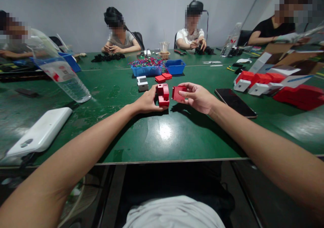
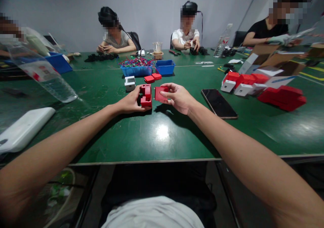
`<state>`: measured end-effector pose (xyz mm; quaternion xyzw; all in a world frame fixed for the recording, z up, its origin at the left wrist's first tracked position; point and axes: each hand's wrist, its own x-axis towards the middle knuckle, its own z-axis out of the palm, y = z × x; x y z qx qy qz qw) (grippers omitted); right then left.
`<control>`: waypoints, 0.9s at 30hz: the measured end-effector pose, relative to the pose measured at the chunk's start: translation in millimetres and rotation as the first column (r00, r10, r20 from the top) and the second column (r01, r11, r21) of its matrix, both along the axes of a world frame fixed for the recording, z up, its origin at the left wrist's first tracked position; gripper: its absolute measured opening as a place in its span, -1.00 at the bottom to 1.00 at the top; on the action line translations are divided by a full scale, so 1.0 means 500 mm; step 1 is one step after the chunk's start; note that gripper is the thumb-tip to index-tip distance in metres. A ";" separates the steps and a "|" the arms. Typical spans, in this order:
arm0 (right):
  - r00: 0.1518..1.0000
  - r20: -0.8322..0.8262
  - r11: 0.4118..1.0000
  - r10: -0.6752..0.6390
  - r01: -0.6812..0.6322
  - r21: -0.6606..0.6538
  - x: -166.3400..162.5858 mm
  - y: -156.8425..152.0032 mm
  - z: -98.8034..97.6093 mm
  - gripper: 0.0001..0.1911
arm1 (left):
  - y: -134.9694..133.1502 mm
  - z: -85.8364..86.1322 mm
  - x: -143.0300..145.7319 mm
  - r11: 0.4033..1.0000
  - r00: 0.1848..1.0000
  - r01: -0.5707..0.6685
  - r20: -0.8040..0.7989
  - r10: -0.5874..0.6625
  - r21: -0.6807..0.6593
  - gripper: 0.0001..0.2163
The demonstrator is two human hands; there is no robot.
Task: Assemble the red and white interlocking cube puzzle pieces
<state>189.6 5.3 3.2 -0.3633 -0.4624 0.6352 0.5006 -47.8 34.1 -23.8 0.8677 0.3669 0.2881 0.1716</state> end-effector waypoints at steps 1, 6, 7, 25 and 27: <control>1.000 -0.004 1.000 -0.003 0.003 -0.001 -0.001 -0.001 0.001 -0.64 | 0.000 0.000 0.000 1.000 1.000 -0.001 -0.001 0.001 0.000 -0.10; 1.000 0.019 1.000 0.010 -0.010 -0.009 -0.005 -0.004 0.006 -0.63 | -0.004 0.004 0.002 1.000 1.000 -0.019 -0.014 0.019 -0.017 -0.10; 1.000 0.026 1.000 0.015 -0.015 -0.002 -0.005 -0.004 0.006 -0.63 | -0.005 0.005 0.002 1.000 1.000 -0.019 -0.014 0.018 -0.016 -0.11; 0.998 0.033 0.999 0.053 -0.052 -0.002 -0.001 0.002 0.000 -0.65 | -0.004 0.006 0.003 1.000 0.999 -0.026 -0.022 0.026 -0.015 -0.11; 0.998 0.026 0.998 0.055 -0.054 -0.017 -0.002 0.000 0.002 -0.62 | -0.004 0.005 0.003 1.000 0.999 -0.025 -0.024 0.025 -0.009 -0.12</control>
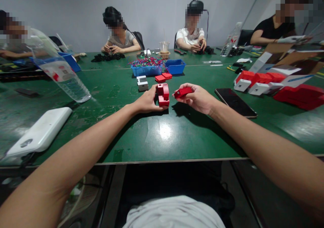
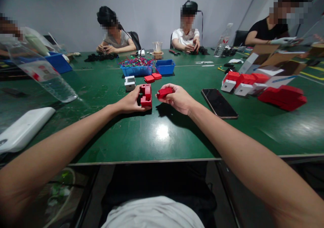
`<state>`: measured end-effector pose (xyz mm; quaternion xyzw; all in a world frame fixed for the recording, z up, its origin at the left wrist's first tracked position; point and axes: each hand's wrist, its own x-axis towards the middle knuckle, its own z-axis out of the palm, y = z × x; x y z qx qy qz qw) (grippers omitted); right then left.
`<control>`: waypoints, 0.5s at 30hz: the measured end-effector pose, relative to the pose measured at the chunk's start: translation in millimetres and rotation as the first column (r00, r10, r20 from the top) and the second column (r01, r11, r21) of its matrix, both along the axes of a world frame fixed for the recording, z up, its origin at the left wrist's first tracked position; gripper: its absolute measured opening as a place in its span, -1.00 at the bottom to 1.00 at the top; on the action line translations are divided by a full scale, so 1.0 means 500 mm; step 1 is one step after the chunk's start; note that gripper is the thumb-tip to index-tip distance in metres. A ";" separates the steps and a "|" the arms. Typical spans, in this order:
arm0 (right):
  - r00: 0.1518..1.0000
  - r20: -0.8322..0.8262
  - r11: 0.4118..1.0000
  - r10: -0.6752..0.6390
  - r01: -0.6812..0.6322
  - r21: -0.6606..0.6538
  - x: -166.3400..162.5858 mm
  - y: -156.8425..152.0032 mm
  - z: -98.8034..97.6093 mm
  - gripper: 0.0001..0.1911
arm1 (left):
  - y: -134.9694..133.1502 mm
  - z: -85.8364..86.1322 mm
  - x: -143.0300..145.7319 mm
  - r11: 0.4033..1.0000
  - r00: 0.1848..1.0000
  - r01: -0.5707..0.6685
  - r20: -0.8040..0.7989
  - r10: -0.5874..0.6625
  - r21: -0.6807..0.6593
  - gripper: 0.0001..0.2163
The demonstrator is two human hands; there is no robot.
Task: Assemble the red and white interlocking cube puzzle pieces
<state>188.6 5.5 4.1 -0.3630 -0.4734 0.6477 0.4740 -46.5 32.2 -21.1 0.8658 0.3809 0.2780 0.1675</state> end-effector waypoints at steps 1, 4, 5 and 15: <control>1.000 -0.001 1.000 0.000 0.000 -0.003 0.000 0.000 0.001 -0.61 | 0.000 0.000 0.000 1.000 1.000 0.000 -0.002 0.000 0.000 -0.12; 1.000 0.008 1.000 -0.010 0.010 -0.010 -0.002 -0.001 0.002 -0.59 | 0.000 -0.001 0.000 1.000 1.000 -0.004 0.000 0.004 -0.006 -0.13; 1.000 0.012 1.000 -0.020 0.021 -0.014 -0.003 -0.001 0.003 -0.58 | 0.000 -0.001 0.000 1.000 1.000 -0.003 0.004 0.003 -0.007 -0.13; 0.997 -0.025 0.988 -0.074 0.070 -0.137 -0.010 -0.015 0.025 -0.55 | 0.001 -0.001 -0.001 1.000 1.000 0.016 0.020 -0.016 -0.008 -0.13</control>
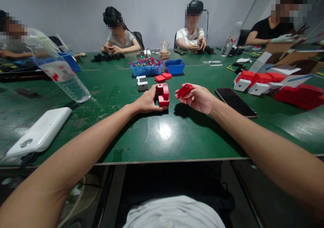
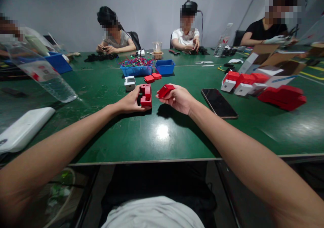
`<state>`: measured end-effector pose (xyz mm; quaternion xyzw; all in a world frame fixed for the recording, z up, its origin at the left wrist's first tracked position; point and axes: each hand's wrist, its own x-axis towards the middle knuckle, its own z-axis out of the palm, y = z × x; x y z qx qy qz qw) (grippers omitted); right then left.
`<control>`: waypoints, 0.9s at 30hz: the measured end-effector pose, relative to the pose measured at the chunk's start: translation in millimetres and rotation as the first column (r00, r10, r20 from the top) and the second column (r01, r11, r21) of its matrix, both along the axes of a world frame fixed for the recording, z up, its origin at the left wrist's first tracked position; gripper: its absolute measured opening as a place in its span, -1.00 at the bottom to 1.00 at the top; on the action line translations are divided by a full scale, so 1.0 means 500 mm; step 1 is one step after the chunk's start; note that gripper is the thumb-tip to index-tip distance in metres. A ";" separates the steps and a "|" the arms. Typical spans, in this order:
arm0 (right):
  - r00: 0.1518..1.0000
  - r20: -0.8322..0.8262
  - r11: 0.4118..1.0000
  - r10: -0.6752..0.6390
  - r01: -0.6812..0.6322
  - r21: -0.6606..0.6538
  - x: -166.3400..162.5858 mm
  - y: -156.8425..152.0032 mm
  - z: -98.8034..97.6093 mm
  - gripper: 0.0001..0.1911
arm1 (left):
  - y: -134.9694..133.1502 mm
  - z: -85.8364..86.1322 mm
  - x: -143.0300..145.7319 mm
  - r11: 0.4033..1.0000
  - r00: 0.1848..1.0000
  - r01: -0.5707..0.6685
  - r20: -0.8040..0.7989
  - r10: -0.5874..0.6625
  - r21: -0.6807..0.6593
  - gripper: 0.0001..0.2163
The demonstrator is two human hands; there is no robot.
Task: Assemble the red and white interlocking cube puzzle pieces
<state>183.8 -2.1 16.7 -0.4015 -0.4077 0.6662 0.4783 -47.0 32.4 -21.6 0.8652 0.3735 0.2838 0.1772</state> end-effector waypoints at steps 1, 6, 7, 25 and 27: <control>1.000 0.011 1.000 0.012 -0.011 -0.008 0.001 0.000 0.000 -0.55 | 0.000 0.001 0.000 1.000 1.000 -0.003 -0.005 0.003 -0.002 -0.13; 0.997 0.057 0.998 0.056 -0.056 -0.005 0.002 0.004 -0.005 -0.58 | -0.003 0.003 0.001 1.000 1.000 -0.023 -0.018 0.023 -0.004 -0.15; 0.997 0.057 0.998 0.060 -0.060 0.001 0.001 0.004 -0.006 -0.60 | -0.003 0.003 0.001 1.000 1.000 -0.023 -0.017 0.023 -0.003 -0.15; 0.994 0.075 0.989 0.081 -0.089 0.119 0.006 0.019 -0.038 -0.60 | -0.002 0.002 0.001 1.000 1.000 -0.009 0.015 0.009 -0.008 -0.12; 0.991 0.106 0.988 0.077 -0.090 0.127 0.007 0.019 -0.040 -0.61 | -0.003 0.003 0.001 1.000 1.000 -0.011 0.008 0.011 -0.015 -0.12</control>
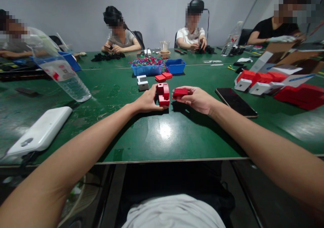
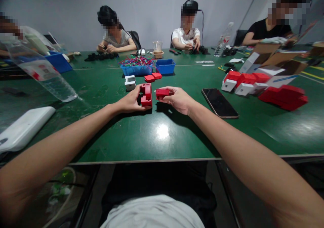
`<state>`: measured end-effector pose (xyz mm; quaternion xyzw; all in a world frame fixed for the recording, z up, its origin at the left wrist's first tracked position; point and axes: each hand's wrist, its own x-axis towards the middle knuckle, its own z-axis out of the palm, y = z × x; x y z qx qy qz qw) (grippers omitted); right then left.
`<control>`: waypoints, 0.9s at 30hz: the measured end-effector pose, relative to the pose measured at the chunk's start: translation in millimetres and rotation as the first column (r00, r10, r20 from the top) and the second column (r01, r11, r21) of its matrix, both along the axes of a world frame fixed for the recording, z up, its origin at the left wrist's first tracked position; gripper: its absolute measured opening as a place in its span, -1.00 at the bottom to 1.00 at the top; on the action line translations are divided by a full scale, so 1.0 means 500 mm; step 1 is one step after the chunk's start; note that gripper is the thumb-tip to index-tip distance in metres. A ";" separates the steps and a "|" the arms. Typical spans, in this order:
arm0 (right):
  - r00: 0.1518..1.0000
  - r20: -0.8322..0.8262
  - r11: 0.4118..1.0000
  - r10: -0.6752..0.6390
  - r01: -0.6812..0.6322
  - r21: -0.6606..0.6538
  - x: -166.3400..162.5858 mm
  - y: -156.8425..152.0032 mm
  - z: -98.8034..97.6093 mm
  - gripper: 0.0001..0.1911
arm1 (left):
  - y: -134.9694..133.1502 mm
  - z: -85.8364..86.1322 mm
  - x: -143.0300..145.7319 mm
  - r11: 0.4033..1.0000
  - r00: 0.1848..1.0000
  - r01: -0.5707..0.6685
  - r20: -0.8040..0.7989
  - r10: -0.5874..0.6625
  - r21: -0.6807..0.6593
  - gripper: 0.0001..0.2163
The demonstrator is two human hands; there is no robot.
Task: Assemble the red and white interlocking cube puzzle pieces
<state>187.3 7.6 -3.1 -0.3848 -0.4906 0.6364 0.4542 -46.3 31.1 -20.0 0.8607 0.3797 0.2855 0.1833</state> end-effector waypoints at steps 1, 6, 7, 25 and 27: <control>1.000 0.018 1.000 0.000 0.000 0.011 0.000 0.000 -0.001 -0.63 | 0.000 0.001 0.000 1.000 1.000 0.001 -0.004 -0.001 0.001 -0.12; 0.984 0.166 0.987 -0.065 0.039 0.156 -0.004 -0.004 -0.005 -0.62 | 0.001 0.000 0.000 1.000 1.000 -0.005 -0.024 0.006 0.028 -0.13; 0.978 0.195 0.982 -0.074 0.038 0.185 -0.004 -0.004 -0.005 -0.63 | 0.002 -0.001 0.000 1.000 1.000 -0.007 -0.027 0.008 0.029 -0.13; 0.938 0.330 0.969 -0.103 0.019 0.247 -0.004 -0.008 0.001 -0.78 | 0.001 0.000 0.000 1.000 1.000 -0.010 -0.022 0.010 0.013 -0.14; 0.925 0.362 0.965 -0.119 0.022 0.262 -0.005 -0.010 0.002 -0.83 | 0.001 0.000 0.000 1.000 1.000 -0.006 -0.017 0.007 0.020 -0.14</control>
